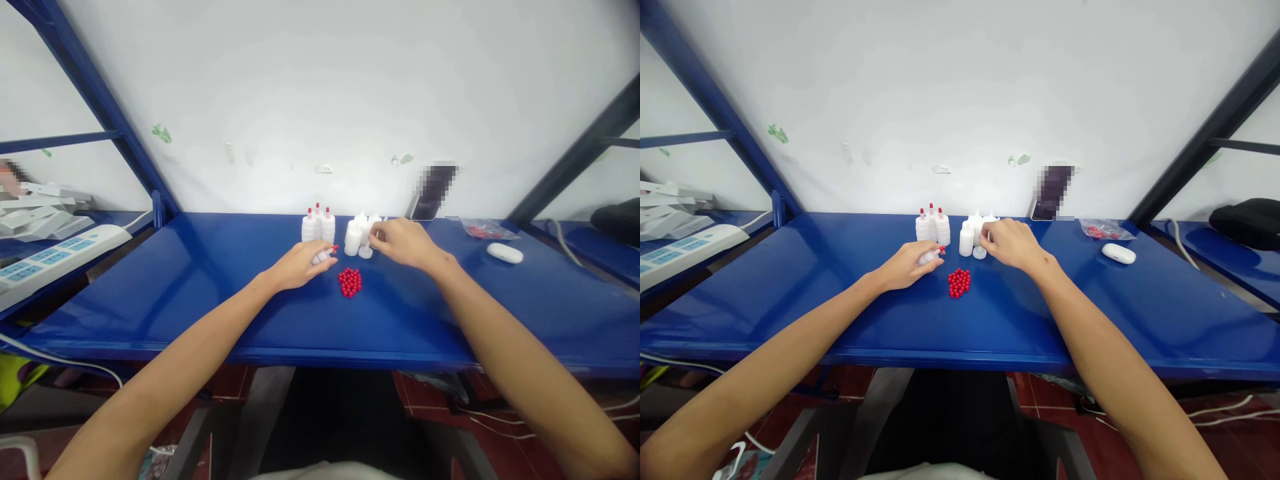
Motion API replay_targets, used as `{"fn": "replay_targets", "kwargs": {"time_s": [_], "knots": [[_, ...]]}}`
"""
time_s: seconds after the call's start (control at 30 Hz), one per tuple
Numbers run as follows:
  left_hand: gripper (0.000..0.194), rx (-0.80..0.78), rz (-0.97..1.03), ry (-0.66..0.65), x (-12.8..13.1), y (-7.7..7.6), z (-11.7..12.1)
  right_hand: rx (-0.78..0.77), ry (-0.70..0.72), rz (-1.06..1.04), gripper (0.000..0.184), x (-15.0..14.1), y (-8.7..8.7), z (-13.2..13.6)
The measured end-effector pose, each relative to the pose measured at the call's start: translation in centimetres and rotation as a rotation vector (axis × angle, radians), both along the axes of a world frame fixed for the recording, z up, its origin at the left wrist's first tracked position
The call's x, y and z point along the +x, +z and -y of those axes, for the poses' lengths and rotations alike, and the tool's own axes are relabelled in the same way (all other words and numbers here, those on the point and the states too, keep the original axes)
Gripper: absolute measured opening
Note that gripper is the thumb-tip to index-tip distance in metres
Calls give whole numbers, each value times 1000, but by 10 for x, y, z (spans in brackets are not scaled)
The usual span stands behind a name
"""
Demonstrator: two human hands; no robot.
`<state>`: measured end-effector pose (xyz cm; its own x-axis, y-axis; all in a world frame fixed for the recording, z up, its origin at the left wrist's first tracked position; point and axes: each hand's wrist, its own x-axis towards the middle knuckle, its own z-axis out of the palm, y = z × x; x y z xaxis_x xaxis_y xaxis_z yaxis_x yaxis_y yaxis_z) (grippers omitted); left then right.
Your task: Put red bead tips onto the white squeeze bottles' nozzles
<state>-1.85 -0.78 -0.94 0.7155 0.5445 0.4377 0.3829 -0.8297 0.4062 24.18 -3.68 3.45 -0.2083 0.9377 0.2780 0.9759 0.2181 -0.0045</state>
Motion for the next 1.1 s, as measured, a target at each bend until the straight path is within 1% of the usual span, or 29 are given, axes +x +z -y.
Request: {"fn": "replay_targets", "kwargs": {"time_s": [0.1,0.2,0.27,0.3,0.33,0.37,0.47,0.53,0.63,0.73,0.83,0.87,0.93,1.03,1.1], "knots": [[31,13,-19,11,0,1,2,189,37,-170,23,-9,-2,4],[30,32,-4,18,0,1,4,365,141,-373,20,-24,-9,10],[31,42,30,39,1,1,6,442,217,-476,20,-34,-14,14],[31,47,47,53,1,0,6,448,249,-503,21,-38,-16,16],[31,51,61,66,1,-1,6,422,279,-513,22,-41,-16,18],[30,56,68,72,1,-1,6,358,316,-503,23,-44,-17,19],[22,79,58,57,1,-2,6,64,439,-416,30,-49,-15,21],[20,86,31,31,1,-2,6,-61,502,-367,35,-51,-14,21],[20,97,-14,8,2,0,7,-85,549,-341,39,-53,-13,21],[20,175,-60,14,1,1,6,-117,595,-367,39,-52,-12,21],[28,295,-120,62,-2,1,3,-156,540,-479,45,-47,-9,19],[32,317,-132,77,-4,1,2,-169,506,-515,47,-44,-7,19],[35,311,-125,84,-5,0,0,-207,460,-539,47,-36,-2,17],[33,242,-74,52,-5,-2,-2,-309,440,-436,40,-25,5,17],[31,204,-68,43,-4,-3,-3,-398,388,-319,30,-20,8,16]]}}
